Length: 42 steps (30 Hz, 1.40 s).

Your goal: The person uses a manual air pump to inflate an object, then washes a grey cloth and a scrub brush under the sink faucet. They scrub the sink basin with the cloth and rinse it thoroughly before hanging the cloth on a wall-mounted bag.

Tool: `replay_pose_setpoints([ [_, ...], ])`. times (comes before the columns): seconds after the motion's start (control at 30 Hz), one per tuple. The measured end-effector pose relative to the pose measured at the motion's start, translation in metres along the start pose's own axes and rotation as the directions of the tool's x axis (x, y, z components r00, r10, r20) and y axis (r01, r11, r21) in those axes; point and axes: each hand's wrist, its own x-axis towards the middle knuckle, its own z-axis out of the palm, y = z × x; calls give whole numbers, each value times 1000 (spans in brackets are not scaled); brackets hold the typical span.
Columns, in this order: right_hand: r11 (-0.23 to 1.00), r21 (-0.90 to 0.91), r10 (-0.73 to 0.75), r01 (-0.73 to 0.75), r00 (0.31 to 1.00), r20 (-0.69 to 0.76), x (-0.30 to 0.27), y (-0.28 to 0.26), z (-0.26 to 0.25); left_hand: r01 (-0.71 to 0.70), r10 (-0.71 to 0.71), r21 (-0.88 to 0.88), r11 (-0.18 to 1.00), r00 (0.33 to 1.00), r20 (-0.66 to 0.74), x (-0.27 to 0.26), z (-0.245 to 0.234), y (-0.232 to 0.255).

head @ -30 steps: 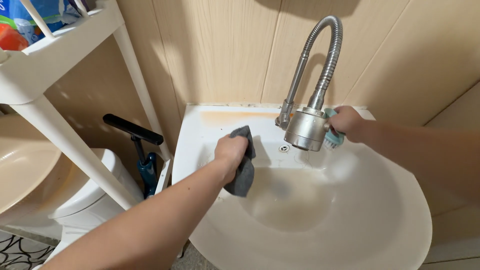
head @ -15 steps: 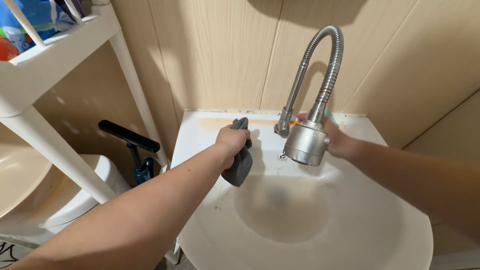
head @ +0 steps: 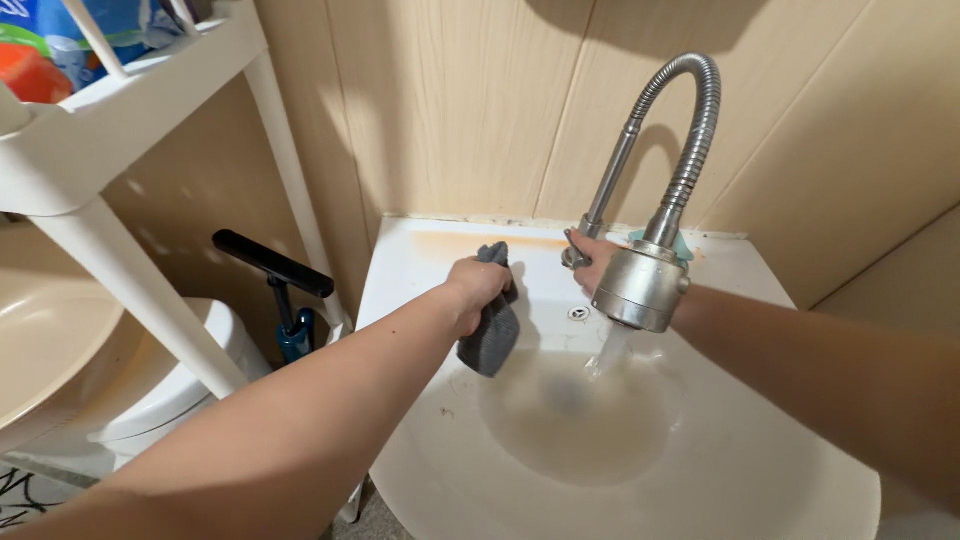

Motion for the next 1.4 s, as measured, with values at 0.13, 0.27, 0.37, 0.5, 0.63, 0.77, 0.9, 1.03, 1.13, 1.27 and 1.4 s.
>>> replay_pose_setpoints([
  [0.13,823,-83,-554,563,760,-339,18,45,-48,240,-198,-133,962,943,267,32,31,-32],
  [0.27,995,91,4,31,935,-355,51,93,-99,396,-312,-227,890,890,332,58,56,-64],
  [0.37,972,212,-54,103,972,-228,70,117,-99,473,-351,-270,839,849,396,65,73,-76],
  [0.5,982,-28,-188,188,944,-271,56,111,-76,570,-430,-237,787,781,452,39,85,-74],
  [0.63,788,508,490,-348,854,-175,18,79,-62,585,-476,-45,810,701,532,-28,79,-88],
  [0.77,798,542,452,-263,856,-250,-1,67,-53,614,-514,-54,788,703,491,-83,56,-100],
  [0.9,957,-243,-259,158,846,-467,17,80,-65,484,-433,-1,875,783,447,-112,48,-95],
  [1.03,938,-332,-254,104,857,-449,39,99,-83,277,-249,46,960,766,593,-128,46,-90],
  [1.13,960,69,-220,273,881,-419,41,103,-70,120,-154,97,988,756,637,-136,44,-87],
  [1.27,483,852,-385,201,923,0,27,85,-27,-34,-40,112,993,801,598,-148,52,-84],
  [1.4,920,313,-214,238,971,-109,22,14,-17,-141,-33,310,940,868,496,-155,51,-80],
])
